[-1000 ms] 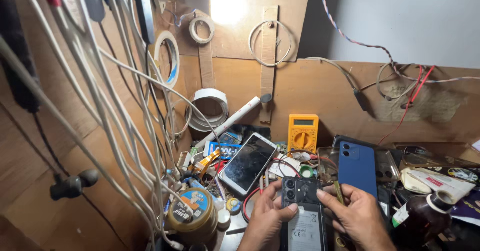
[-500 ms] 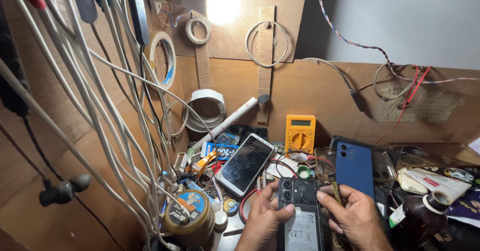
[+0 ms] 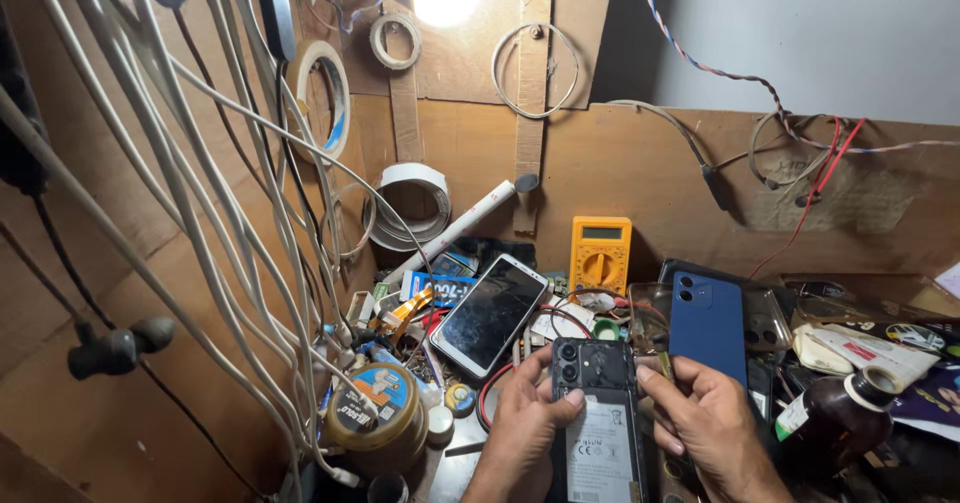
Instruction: The person uses a small tool to scrape and clean the internal components of a disassembled smartphone. They hold the device steady with one hand while working on the camera module area and battery connector with the other. The person occasionally lifts the phone to inspect the cleaned area before continuing the scraping motion.
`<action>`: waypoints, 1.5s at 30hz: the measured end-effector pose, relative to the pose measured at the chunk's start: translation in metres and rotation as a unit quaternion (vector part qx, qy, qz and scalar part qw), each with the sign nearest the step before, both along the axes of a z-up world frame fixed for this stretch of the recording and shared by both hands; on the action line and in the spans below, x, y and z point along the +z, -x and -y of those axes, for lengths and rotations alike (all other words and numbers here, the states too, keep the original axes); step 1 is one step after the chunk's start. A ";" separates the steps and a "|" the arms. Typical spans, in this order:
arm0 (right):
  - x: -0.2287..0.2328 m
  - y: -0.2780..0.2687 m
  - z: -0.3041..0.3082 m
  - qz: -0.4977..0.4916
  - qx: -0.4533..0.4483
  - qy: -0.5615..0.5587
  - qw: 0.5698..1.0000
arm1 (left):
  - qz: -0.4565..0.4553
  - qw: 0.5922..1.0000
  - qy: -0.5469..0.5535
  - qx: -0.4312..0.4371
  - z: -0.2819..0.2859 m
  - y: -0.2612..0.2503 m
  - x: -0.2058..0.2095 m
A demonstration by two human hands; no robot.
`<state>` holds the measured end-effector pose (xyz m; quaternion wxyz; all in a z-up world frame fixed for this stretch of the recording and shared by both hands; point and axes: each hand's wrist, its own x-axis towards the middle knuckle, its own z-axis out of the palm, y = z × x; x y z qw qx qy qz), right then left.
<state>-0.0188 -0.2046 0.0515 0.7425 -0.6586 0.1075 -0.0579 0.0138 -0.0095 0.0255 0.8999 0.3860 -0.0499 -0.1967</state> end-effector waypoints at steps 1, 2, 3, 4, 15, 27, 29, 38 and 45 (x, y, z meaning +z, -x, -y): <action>0.002 0.002 -0.001 -0.001 0.003 0.007 1.000 | 0.012 1.000 0.004 0.007 0.001 0.001 0.002; 0.004 0.003 -0.004 -0.002 0.007 0.014 1.000 | 0.024 1.000 0.007 0.015 0.000 0.001 0.004; 0.006 0.004 -0.006 -0.003 0.010 0.021 1.000 | 0.036 0.999 0.010 0.023 0.000 0.002 0.006; 0.007 0.007 -0.008 -0.002 0.015 0.025 1.000 | 0.031 0.999 0.005 0.026 -0.001 0.005 0.006; 0.015 0.017 -0.026 -0.056 -0.063 0.096 0.992 | 0.042 0.999 -0.015 0.026 -0.004 0.020 0.022; 0.003 0.012 -0.020 0.012 -0.031 0.043 0.999 | 0.053 0.998 -0.013 0.021 -0.005 0.014 0.013; 0.003 0.013 -0.021 0.004 -0.037 0.048 0.998 | 0.047 0.999 -0.012 0.014 -0.005 0.014 0.013; -0.001 0.013 -0.016 0.034 -0.029 0.028 0.999 | 0.057 0.998 0.027 -0.006 -0.007 0.016 0.016; 0.010 0.015 -0.021 0.114 -0.093 0.198 0.969 | 0.051 0.997 0.055 -0.017 -0.003 0.013 0.000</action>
